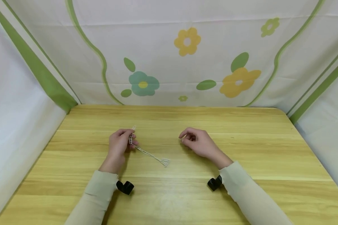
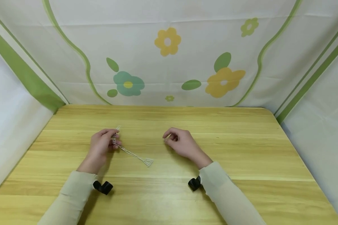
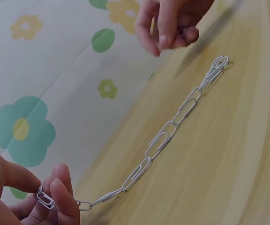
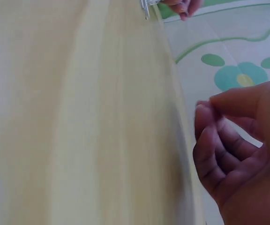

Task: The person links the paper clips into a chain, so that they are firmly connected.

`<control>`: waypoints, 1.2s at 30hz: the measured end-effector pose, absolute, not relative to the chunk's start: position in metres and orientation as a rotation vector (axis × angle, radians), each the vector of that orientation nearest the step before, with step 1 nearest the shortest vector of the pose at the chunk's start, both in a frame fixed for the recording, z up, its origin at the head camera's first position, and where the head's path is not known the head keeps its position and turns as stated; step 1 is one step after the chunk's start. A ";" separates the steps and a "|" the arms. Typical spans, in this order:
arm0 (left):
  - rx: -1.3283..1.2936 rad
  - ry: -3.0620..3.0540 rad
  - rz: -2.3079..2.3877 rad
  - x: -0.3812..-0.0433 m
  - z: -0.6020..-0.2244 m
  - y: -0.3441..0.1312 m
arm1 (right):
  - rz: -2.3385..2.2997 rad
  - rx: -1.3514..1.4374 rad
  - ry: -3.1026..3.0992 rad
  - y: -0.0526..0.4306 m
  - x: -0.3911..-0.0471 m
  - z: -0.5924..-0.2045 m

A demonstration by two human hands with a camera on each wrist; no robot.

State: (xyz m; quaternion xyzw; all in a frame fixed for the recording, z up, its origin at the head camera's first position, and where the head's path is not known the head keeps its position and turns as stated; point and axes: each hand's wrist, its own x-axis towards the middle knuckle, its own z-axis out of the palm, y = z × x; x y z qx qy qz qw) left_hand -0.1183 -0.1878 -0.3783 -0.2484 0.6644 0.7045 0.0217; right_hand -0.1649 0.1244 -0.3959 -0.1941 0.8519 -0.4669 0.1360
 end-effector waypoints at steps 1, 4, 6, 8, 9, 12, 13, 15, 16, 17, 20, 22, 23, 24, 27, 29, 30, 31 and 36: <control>-0.775 2.053 2.184 -0.119 -0.379 -0.189 | -1.374 -0.542 2.459 0.128 -0.163 -0.395; -0.790 2.050 2.183 -0.120 -0.379 -0.192 | -1.453 -0.494 2.428 0.137 -0.159 -0.391; -0.786 2.060 2.177 -0.120 -0.377 -0.191 | -1.552 -0.470 2.371 0.143 -0.156 -0.386; -0.768 2.076 2.170 -0.120 -0.374 -0.188 | -1.685 -0.462 2.265 0.147 -0.152 -0.380; -0.748 2.090 2.164 -0.119 -0.372 -0.186 | -1.762 -0.468 2.195 0.149 -0.150 -0.377; -0.656 2.146 2.147 -0.117 -0.363 -0.173 | -1.974 -0.506 1.963 0.151 -0.145 -0.367; -0.622 2.157 2.152 -0.116 -0.360 -0.167 | -2.025 -0.523 1.898 0.150 -0.144 -0.363; -0.541 2.173 2.164 -0.114 -0.352 -0.154 | -2.104 -0.541 1.801 0.149 -0.141 -0.356; -0.501 2.183 2.170 -0.113 -0.349 -0.146 | -2.132 -0.551 1.773 0.149 -0.140 -0.353; -0.461 2.189 2.178 -0.111 -0.345 -0.139 | -2.154 -0.558 1.757 0.149 -0.139 -0.350; -0.344 2.192 2.177 -0.104 -0.336 -0.118 | -2.199 -0.564 1.753 0.147 -0.136 -0.344; -0.275 2.193 2.167 -0.099 -0.331 -0.106 | -2.216 -0.577 1.771 0.147 -0.135 -0.343; -0.247 2.186 2.163 -0.096 -0.329 -0.100 | -2.221 -0.574 1.783 0.146 -0.135 -0.342; -0.223 2.175 2.160 -0.095 -0.328 -0.095 | -2.225 -0.566 1.794 0.146 -0.135 -0.342; -0.181 2.167 2.149 -0.091 -0.325 -0.083 | -2.216 -0.538 1.847 0.146 -0.134 -0.340; -0.165 2.160 2.144 -0.089 -0.324 -0.077 | -2.196 -0.514 1.887 0.147 -0.134 -0.339; -0.160 2.156 2.141 -0.088 -0.323 -0.075 | -2.183 -0.503 1.904 0.147 -0.133 -0.338; -0.152 2.153 2.140 -0.088 -0.323 -0.073 | -2.168 -0.498 1.925 0.148 -0.133 -0.338; -0.123 2.135 2.134 -0.086 -0.324 -0.067 | -2.121 -0.483 2.003 0.151 -0.132 -0.335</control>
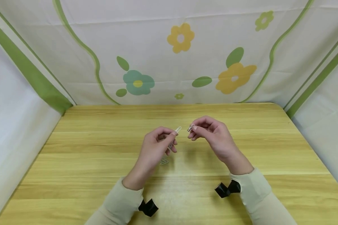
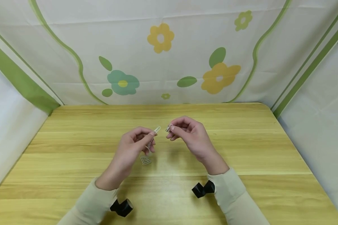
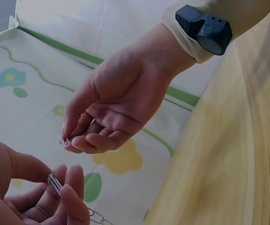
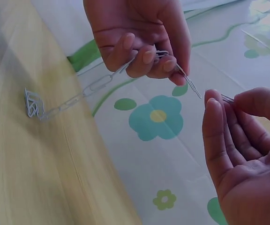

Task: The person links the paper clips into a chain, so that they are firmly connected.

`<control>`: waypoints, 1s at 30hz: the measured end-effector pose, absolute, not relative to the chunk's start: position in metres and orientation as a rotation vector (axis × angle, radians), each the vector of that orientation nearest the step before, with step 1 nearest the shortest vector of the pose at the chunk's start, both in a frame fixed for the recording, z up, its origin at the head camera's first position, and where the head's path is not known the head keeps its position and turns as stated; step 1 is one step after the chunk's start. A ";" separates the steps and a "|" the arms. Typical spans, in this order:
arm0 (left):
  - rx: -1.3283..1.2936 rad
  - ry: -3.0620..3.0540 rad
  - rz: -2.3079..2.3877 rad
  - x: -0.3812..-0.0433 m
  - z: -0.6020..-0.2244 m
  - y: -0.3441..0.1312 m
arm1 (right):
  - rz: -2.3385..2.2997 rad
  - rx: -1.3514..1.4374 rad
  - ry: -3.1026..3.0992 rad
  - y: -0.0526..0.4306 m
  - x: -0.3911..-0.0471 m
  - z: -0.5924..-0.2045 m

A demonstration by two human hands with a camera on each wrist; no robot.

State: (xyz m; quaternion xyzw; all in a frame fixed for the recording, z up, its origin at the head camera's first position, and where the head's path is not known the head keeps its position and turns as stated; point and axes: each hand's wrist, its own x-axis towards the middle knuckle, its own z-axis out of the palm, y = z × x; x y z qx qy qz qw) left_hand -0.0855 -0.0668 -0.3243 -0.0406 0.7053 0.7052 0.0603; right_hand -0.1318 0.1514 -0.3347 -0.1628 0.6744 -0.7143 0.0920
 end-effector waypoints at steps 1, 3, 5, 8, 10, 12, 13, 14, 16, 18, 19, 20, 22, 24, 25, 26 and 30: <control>-0.118 2.131 2.138 -0.086 -0.325 -0.066 | -2.110 -0.478 2.030 0.151 -0.132 -0.334; -0.107 2.129 2.145 -0.085 -0.327 -0.065 | -2.087 -0.459 2.091 0.151 -0.131 -0.333; -0.092 2.126 2.155 -0.085 -0.328 -0.063 | -2.044 -0.449 2.176 0.150 -0.131 -0.333; -0.074 2.107 2.164 -0.083 -0.329 -0.060 | -1.979 -0.463 2.295 0.148 -0.130 -0.333; -0.065 2.089 2.169 -0.082 -0.329 -0.057 | -1.942 -0.497 2.358 0.148 -0.130 -0.333; -0.064 2.067 2.178 -0.081 -0.328 -0.055 | -1.918 -0.538 2.401 0.147 -0.129 -0.334; -0.066 2.061 2.180 -0.081 -0.328 -0.054 | -1.909 -0.560 2.417 0.147 -0.129 -0.334; -0.068 2.053 2.185 -0.080 -0.328 -0.054 | -1.897 -0.582 2.436 0.146 -0.128 -0.334; -0.070 2.040 2.194 -0.080 -0.328 -0.052 | -1.874 -0.628 2.478 0.146 -0.128 -0.336; -0.071 2.031 2.200 -0.079 -0.328 -0.051 | -1.856 -0.655 2.512 0.145 -0.127 -0.337; -0.070 2.028 2.201 -0.079 -0.328 -0.050 | -1.847 -0.663 2.530 0.145 -0.127 -0.337; -0.068 2.025 2.203 -0.079 -0.328 -0.050 | -1.837 -0.670 2.548 0.145 -0.127 -0.338; -0.068 2.027 2.200 -0.079 -0.328 -0.050 | -1.817 -0.691 2.586 0.144 -0.128 -0.339; -0.076 2.032 2.199 -0.079 -0.329 -0.050 | -1.787 -0.733 2.628 0.144 -0.128 -0.339; -0.082 2.035 2.200 -0.079 -0.329 -0.050 | -1.770 -0.761 2.652 0.144 -0.128 -0.340; -0.089 2.035 2.201 -0.079 -0.329 -0.050 | -1.751 -0.794 2.676 0.144 -0.128 -0.340; -0.128 2.019 2.212 -0.079 -0.330 -0.051 | -1.678 -0.934 2.757 0.146 -0.129 -0.340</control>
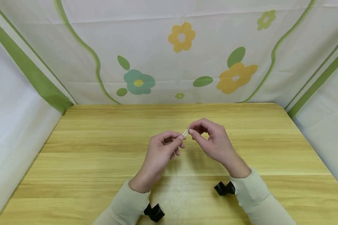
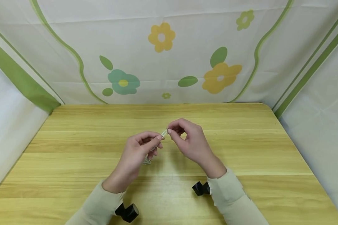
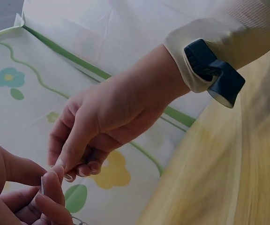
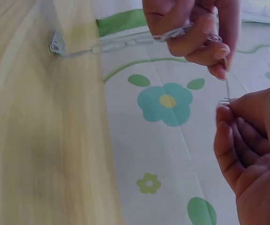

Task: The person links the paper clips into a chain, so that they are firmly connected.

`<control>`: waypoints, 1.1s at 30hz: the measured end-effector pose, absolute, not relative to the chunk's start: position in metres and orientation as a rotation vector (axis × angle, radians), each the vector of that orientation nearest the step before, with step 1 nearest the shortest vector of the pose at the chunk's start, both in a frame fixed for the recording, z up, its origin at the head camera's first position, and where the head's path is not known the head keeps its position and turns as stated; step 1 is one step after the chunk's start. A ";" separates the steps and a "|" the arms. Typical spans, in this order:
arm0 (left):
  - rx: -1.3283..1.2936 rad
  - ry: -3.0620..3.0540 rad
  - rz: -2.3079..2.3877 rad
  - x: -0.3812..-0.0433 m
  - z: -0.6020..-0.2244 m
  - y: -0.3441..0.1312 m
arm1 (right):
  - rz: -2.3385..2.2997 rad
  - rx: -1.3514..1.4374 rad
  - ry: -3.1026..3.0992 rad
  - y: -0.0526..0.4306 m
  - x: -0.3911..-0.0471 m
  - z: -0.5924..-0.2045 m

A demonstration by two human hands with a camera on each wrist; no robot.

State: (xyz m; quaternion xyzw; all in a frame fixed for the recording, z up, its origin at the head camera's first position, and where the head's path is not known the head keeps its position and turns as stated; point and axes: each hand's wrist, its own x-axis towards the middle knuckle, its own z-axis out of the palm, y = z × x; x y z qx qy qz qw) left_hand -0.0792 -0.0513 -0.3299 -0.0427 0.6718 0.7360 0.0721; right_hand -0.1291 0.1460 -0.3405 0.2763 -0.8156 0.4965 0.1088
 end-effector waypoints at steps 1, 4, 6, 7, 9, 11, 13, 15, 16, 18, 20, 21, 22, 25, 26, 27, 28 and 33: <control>-0.136 2.013 2.214 -0.079 -0.331 -0.051 | 1.436 0.832 -2.394 0.147 -0.129 -0.341; -0.154 2.002 2.218 -0.080 -0.332 -0.052 | 1.361 0.892 -2.388 0.148 -0.131 -0.342; -0.154 1.998 2.219 -0.080 -0.332 -0.052 | 1.324 0.923 -2.386 0.149 -0.131 -0.342; -0.149 1.998 2.220 -0.081 -0.333 -0.052 | 1.303 0.936 -2.385 0.149 -0.131 -0.343; -0.143 1.997 2.218 -0.081 -0.333 -0.052 | 1.275 0.950 -2.396 0.150 -0.132 -0.343; -0.130 2.002 2.196 -0.081 -0.334 -0.053 | 1.279 0.954 -2.427 0.150 -0.132 -0.342; -0.111 2.019 2.149 -0.082 -0.335 -0.055 | 1.307 0.955 -2.484 0.151 -0.132 -0.340; -0.093 2.034 2.095 -0.082 -0.336 -0.056 | 1.341 0.967 -2.543 0.152 -0.131 -0.338; -0.079 2.038 2.071 -0.082 -0.336 -0.057 | 1.360 0.974 -2.570 0.152 -0.131 -0.337; -0.058 2.040 2.039 -0.083 -0.337 -0.058 | 1.388 0.993 -2.608 0.153 -0.130 -0.336; -0.037 2.046 2.021 -0.083 -0.337 -0.058 | 1.393 1.018 -2.626 0.154 -0.129 -0.335; -0.025 2.057 2.012 -0.084 -0.338 -0.058 | 1.397 1.023 -2.639 0.154 -0.129 -0.335; -0.006 2.081 1.996 -0.084 -0.338 -0.059 | 1.398 1.037 -2.645 0.154 -0.129 -0.335; 0.096 2.216 1.910 -0.085 -0.340 -0.059 | 1.387 1.076 -2.687 0.153 -0.127 -0.333; 0.138 2.265 1.875 -0.084 -0.341 -0.060 | 1.385 1.089 -2.704 0.153 -0.126 -0.332; 0.181 2.311 1.838 -0.084 -0.341 -0.060 | 1.384 1.099 -2.722 0.153 -0.125 -0.332; 0.221 2.351 1.804 -0.084 -0.342 -0.061 | 1.382 1.110 -2.737 0.153 -0.125 -0.331; 0.357 2.452 1.679 -0.083 -0.342 -0.064 | 1.399 1.115 -2.780 0.153 -0.124 -0.330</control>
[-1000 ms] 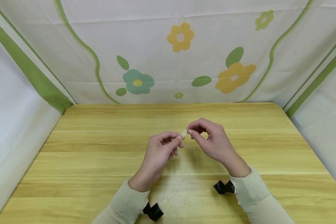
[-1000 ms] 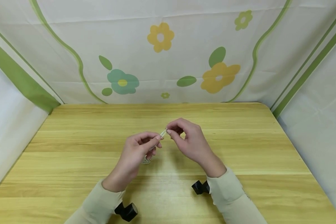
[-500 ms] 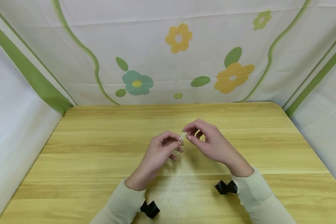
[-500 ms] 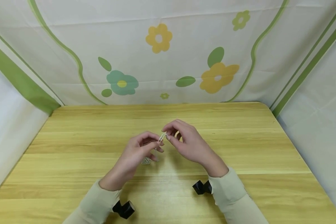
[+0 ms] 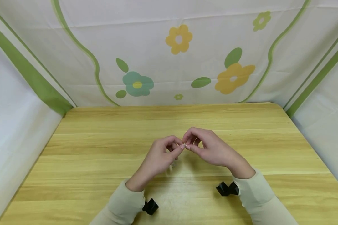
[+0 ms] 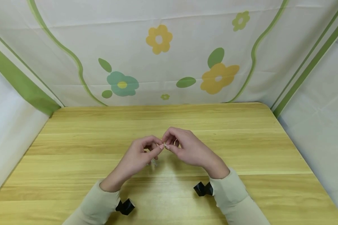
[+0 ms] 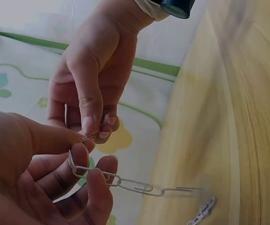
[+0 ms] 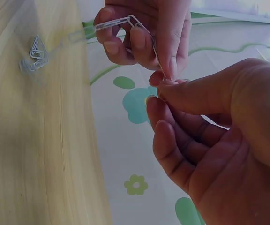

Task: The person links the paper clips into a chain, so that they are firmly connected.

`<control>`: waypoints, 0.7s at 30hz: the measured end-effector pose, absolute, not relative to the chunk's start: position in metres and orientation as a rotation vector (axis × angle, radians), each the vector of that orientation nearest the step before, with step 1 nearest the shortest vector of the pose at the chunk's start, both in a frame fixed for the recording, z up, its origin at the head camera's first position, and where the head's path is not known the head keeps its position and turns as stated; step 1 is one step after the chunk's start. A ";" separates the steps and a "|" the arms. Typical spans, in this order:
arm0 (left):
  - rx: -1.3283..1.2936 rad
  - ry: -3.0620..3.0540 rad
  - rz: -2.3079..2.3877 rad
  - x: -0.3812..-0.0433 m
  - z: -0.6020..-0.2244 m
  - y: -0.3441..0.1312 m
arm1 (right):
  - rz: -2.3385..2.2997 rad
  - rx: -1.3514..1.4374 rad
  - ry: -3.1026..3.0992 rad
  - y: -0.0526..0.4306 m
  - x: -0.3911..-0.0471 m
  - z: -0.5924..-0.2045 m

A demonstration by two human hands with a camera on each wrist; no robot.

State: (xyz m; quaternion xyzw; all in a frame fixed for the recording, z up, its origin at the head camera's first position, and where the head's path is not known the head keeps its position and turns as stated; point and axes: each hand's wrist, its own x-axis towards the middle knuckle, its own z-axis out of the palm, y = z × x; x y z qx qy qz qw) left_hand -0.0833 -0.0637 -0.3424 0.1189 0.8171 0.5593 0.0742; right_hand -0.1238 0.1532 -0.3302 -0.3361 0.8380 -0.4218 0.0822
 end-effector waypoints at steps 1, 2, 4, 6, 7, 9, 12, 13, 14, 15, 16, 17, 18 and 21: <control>0.377 2.463 1.663 -0.083 -0.342 -0.064 | -1.267 -1.002 2.499 0.154 -0.124 -0.331; 0.398 2.466 1.652 -0.083 -0.342 -0.065 | -1.278 -0.999 2.492 0.154 -0.124 -0.331; 0.416 2.453 1.638 -0.084 -0.343 -0.066 | -1.311 -0.986 2.475 0.155 -0.125 -0.332; 0.405 2.404 1.654 -0.084 -0.343 -0.066 | -1.350 -0.969 2.461 0.157 -0.127 -0.333; 0.383 2.368 1.671 -0.084 -0.344 -0.066 | -1.372 -0.954 2.459 0.157 -0.128 -0.335; 0.311 2.298 1.721 -0.085 -0.344 -0.066 | -1.423 -0.897 2.463 0.159 -0.129 -0.336; 0.197 2.216 1.817 -0.089 -0.343 -0.065 | -1.515 -0.762 2.501 0.165 -0.133 -0.335; 0.168 2.202 1.850 -0.091 -0.342 -0.063 | -1.551 -0.701 2.513 0.169 -0.135 -0.334; 0.141 2.193 1.880 -0.094 -0.340 -0.061 | -1.587 -0.639 2.524 0.173 -0.137 -0.333; 0.117 2.186 1.911 -0.097 -0.339 -0.058 | -1.624 -0.590 2.535 0.178 -0.139 -0.332; 0.096 2.177 1.942 -0.100 -0.336 -0.054 | -1.660 -0.548 2.547 0.184 -0.141 -0.330; 0.080 2.168 1.976 -0.103 -0.334 -0.050 | -1.696 -0.510 2.553 0.191 -0.143 -0.328; 0.071 2.152 2.012 -0.106 -0.332 -0.044 | -1.730 -0.480 2.559 0.199 -0.144 -0.326; 0.063 2.077 2.123 -0.114 -0.322 -0.024 | -1.932 -0.419 2.499 0.224 -0.148 -0.322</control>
